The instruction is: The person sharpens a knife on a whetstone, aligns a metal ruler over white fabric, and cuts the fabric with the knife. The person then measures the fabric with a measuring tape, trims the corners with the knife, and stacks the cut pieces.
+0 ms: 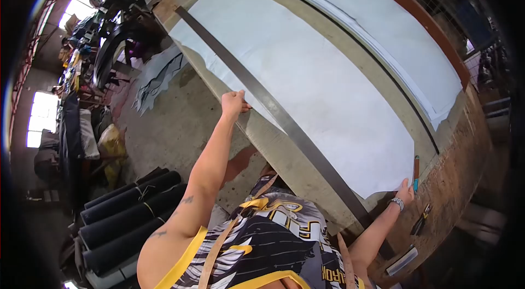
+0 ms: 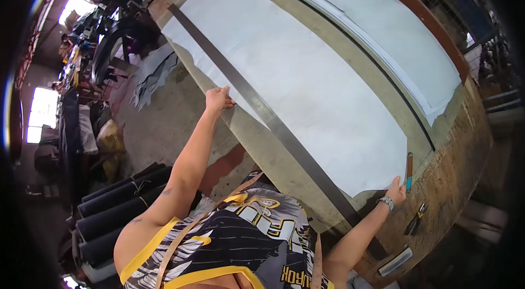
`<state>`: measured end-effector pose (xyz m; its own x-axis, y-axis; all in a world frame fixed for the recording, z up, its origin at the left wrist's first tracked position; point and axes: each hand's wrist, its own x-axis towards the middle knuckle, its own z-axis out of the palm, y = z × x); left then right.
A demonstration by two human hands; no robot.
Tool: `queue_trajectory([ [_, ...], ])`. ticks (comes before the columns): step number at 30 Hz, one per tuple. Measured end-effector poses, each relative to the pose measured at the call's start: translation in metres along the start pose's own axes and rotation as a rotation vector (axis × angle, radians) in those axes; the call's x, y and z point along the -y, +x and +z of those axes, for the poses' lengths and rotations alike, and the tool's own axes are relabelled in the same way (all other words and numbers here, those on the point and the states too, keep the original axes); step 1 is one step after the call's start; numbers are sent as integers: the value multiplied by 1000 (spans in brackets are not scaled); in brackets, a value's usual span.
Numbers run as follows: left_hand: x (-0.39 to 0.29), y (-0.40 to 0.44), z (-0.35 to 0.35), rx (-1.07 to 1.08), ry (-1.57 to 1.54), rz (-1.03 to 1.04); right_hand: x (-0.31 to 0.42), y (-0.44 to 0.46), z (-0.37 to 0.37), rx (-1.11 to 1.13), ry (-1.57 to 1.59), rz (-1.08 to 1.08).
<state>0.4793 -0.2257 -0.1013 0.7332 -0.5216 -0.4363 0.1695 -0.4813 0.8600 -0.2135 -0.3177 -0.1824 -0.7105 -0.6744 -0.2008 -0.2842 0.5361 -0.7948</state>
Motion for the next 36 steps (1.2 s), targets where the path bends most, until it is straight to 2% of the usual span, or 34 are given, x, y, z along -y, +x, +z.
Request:
queue_trajectory([
  [1,1,0,-1,4,-8,4,1,1,2,-24,-14,-23],
  [2,-1,1,-3,0,-20,12,3,1,-1,62,60,-2],
  [6,-6,3,-3,5,6,-40,38,-26,-5,20,-15,138],
  [12,-1,4,-2,-12,33,27,22,0,-3,101,82,181],
  [15,3,8,2,-53,53,42,36,-18,-3,24,102,186],
  [17,1,0,5,-58,57,55,30,-16,-6,50,87,192],
  [19,1,-1,5,-53,62,75,35,-24,-8,38,-1,106],
  [22,7,5,2,-40,60,78,34,-16,-11,147,-82,138],
  [23,8,8,-1,-70,67,78,19,-8,-2,103,-6,78],
  [24,11,13,-1,-71,87,73,23,-11,-3,150,-27,94],
  [25,14,25,-6,-49,125,16,10,-4,3,67,-109,-1],
  [26,9,20,-3,-30,65,-46,47,-31,-9,102,-75,158],
  [27,10,19,-1,-55,1,-10,25,-17,-3,35,-129,10],
  [28,18,30,-2,-39,16,13,61,-43,-10,37,-62,106],
  [29,23,34,-5,26,-9,58,56,-43,-4,13,53,80],
  [36,13,22,-6,36,59,87,46,-33,2,-20,41,55],
])
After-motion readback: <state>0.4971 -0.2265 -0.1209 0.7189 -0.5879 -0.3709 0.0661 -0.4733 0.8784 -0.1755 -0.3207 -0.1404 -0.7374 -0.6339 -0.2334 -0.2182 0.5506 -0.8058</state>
